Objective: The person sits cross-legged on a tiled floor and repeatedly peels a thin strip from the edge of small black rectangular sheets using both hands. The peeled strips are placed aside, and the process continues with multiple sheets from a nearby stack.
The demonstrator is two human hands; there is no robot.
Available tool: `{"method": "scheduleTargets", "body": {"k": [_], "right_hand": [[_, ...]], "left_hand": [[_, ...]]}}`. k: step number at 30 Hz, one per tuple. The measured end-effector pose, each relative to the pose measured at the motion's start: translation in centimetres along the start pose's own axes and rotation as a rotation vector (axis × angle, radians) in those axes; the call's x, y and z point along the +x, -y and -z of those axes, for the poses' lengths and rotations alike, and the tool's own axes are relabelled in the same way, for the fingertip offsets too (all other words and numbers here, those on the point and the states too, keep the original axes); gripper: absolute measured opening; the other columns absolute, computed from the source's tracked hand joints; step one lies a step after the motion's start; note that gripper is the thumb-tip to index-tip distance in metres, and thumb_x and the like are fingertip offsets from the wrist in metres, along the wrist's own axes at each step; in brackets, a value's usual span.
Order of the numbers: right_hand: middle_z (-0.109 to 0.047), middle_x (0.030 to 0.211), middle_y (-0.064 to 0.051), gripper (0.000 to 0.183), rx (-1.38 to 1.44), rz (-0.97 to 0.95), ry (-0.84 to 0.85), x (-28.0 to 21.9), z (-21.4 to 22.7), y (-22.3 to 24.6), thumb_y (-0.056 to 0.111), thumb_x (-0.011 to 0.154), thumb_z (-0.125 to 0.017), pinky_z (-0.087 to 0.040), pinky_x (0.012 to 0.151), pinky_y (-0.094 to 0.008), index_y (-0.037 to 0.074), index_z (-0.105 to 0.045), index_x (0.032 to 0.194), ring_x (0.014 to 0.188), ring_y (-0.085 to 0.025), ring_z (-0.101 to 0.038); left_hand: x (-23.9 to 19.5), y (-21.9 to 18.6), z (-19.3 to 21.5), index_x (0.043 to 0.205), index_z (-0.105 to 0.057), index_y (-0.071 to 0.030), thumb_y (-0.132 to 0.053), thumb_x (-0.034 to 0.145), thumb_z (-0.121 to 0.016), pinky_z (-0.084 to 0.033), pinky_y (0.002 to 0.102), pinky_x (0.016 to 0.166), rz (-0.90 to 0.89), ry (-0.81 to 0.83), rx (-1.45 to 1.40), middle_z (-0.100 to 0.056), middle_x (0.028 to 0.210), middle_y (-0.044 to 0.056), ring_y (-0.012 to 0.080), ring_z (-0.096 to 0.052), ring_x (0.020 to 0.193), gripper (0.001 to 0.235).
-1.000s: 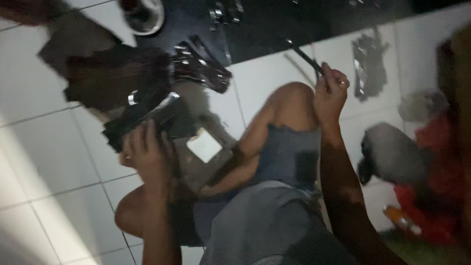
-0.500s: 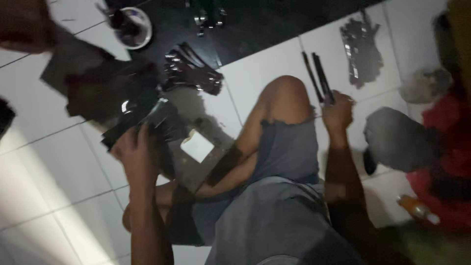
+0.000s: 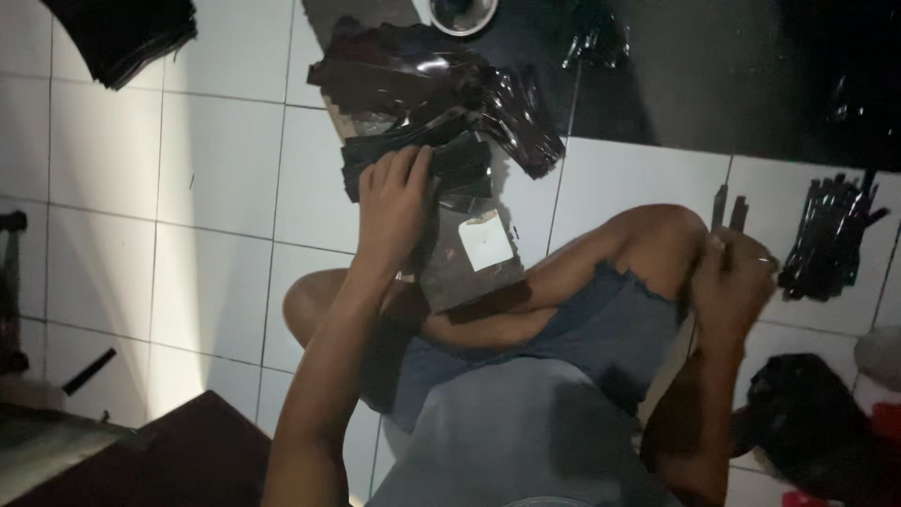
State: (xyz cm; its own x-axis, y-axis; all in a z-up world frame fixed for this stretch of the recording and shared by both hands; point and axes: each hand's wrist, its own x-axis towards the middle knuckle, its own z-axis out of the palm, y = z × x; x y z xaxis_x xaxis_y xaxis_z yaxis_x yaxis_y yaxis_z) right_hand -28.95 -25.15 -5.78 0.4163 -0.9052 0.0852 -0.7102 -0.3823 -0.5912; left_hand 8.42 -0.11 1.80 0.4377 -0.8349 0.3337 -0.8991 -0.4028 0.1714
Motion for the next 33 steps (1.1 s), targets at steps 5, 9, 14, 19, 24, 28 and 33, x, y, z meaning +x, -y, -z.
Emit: {"method": "scheduleTargets", "body": {"k": [5, 9, 14, 19, 24, 28, 33], "right_hand": [[-0.071, 0.120, -0.025, 0.028, 0.033, 0.238, 0.018, 0.0, -1.3, 4.9, 0.018, 0.110, -0.062, -0.053, 0.097, -0.047, -0.001, -0.073, 0.128, 0.111, -0.039, -0.068], [-0.070, 0.119, -0.027, 0.027, 0.048, 0.281, 0.079, -0.1, -1.8, 8.2, 0.016, 0.108, -0.062, -0.054, 0.094, -0.047, -0.001, -0.073, 0.125, 0.109, -0.040, -0.068], [-0.070, 0.118, -0.025, 0.026, 0.069, 0.358, 0.159, -0.3, -1.8, 10.9, 0.015, 0.107, -0.061, -0.054, 0.093, -0.042, -0.001, -0.072, 0.124, 0.107, -0.037, -0.070], [-0.073, 0.115, -0.020, 0.020, 0.028, 0.523, 0.153, -0.9, -2.1, 13.4, 0.011, 0.105, -0.065, -0.056, 0.096, -0.042, 0.004, -0.074, 0.122, 0.107, -0.035, -0.071], [-0.073, 0.113, -0.020, 0.024, 0.157, 0.564, 0.356, -2.0, -3.4, 16.7, 0.009, 0.103, -0.066, -0.056, 0.083, -0.041, 0.005, -0.071, 0.126, 0.097, -0.034, -0.071], [-0.074, 0.113, -0.016, 0.026, 0.173, 0.707, 0.337, -2.5, -4.7, 19.5, 0.008, 0.099, -0.070, -0.056, 0.081, -0.041, 0.005, -0.071, 0.125, 0.096, -0.033, -0.070], [-0.073, 0.112, -0.016, 0.028, 0.137, 0.737, 0.402, -1.5, -5.7, 21.4, 0.007, 0.098, -0.071, -0.057, 0.080, -0.041, 0.007, -0.072, 0.126, 0.097, -0.032, -0.069]], "left_hand": [[0.4, 0.5, -0.2, 0.134, -0.066, -0.004, -0.007, 0.090, -0.067, -0.046, 0.047, 0.102, 0.009, 0.039, -0.007, -0.063, 0.129, 0.013, 0.0323, -0.059, 0.124, 0.045], [0.0, 0.7, -0.3, 0.132, -0.067, -0.001, -0.005, 0.091, -0.067, -0.050, 0.046, 0.100, -0.048, -0.056, -0.015, -0.064, 0.127, 0.015, 0.0326, -0.062, 0.119, 0.042], [-0.8, 0.4, 0.4, 0.126, -0.069, -0.006, -0.004, 0.088, -0.066, -0.051, 0.046, 0.105, -0.098, -0.135, 0.071, -0.066, 0.121, 0.012, 0.0301, -0.065, 0.118, 0.038], [-4.6, -1.6, 2.3, 0.121, -0.072, -0.004, -0.011, 0.081, -0.073, -0.048, 0.046, 0.093, -0.158, -0.035, -0.076, -0.067, 0.113, 0.014, 0.0309, -0.066, 0.106, 0.041], [-7.9, -4.0, 2.7, 0.123, -0.073, -0.009, -0.015, 0.081, -0.075, -0.049, 0.046, 0.097, -0.133, 0.098, -0.077, -0.067, 0.110, 0.010, 0.0261, -0.065, 0.101, 0.043], [-8.4, -4.2, 2.5, 0.120, -0.072, -0.009, -0.023, 0.089, -0.074, -0.049, 0.048, 0.095, -0.094, 0.078, -0.095, -0.067, 0.110, 0.009, 0.0265, -0.064, 0.102, 0.034], [-6.6, -5.5, 0.0, 0.126, -0.071, -0.008, -0.023, 0.096, -0.071, -0.049, 0.046, 0.091, 0.010, 0.019, -0.291, -0.066, 0.117, 0.013, 0.0299, -0.062, 0.107, 0.033]]}}
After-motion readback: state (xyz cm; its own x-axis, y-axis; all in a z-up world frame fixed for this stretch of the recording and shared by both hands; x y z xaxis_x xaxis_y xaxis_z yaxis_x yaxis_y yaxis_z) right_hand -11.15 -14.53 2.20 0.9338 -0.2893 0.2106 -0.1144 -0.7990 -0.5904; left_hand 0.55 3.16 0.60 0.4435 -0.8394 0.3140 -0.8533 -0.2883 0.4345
